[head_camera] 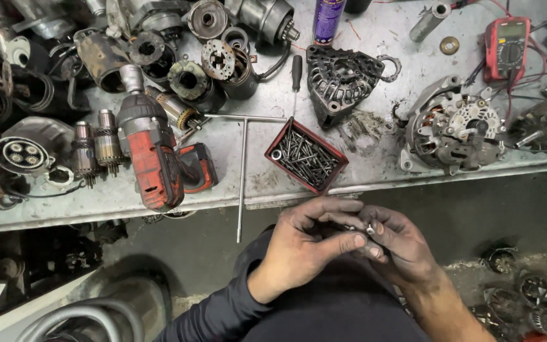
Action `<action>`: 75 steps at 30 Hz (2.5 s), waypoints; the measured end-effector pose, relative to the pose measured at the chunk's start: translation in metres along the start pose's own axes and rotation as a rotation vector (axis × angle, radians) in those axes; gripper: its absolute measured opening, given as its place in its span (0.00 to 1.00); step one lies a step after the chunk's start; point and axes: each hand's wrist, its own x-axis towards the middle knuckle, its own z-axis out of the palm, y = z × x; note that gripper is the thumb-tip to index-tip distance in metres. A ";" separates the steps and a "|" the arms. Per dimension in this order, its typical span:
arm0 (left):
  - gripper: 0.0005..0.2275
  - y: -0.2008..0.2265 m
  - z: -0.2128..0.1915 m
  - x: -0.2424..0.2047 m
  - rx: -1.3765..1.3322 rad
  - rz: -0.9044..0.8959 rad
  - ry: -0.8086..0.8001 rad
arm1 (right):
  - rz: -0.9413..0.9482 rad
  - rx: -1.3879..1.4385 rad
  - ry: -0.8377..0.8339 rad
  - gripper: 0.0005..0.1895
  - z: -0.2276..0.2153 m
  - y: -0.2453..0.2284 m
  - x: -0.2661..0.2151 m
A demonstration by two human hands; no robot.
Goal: The person assembles a car alternator by hand, placing a metal housing onto the main unit and securing it with screws. They then apply a white substance from a tube to the assembly.
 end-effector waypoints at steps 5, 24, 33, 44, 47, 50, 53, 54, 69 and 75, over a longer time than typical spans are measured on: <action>0.17 0.003 0.004 -0.006 0.090 0.020 0.041 | -0.043 -0.154 0.041 0.12 -0.006 0.000 -0.002; 0.10 0.002 -0.001 -0.016 -0.501 -0.202 -0.106 | -0.035 -0.135 -0.081 0.11 -0.003 0.001 -0.013; 0.11 -0.006 -0.052 -0.016 -0.299 -0.091 0.235 | 0.126 -0.350 0.415 0.07 -0.015 0.009 0.045; 0.09 -0.102 -0.081 0.008 -0.201 -0.154 0.252 | -0.144 -1.136 0.252 0.22 -0.008 -0.019 0.119; 0.09 -0.137 -0.096 0.003 -0.099 -0.213 0.273 | -0.134 -1.393 0.268 0.20 -0.047 -0.010 0.113; 0.10 -0.141 -0.103 0.002 0.205 -0.153 0.303 | 0.006 -1.544 0.333 0.26 -0.042 -0.002 0.109; 0.10 -0.139 -0.107 0.008 0.625 -0.013 0.313 | 0.131 -1.713 0.411 0.36 -0.050 0.019 0.110; 0.11 -0.139 -0.109 0.012 0.815 0.037 0.334 | 0.101 -1.829 0.381 0.41 -0.060 0.030 0.111; 0.20 -0.093 -0.105 0.118 1.675 0.373 -0.325 | 0.199 -1.791 0.380 0.39 -0.061 0.025 0.109; 0.13 -0.100 -0.112 0.115 1.620 0.254 -0.196 | 0.161 -1.532 0.421 0.33 -0.057 0.020 0.105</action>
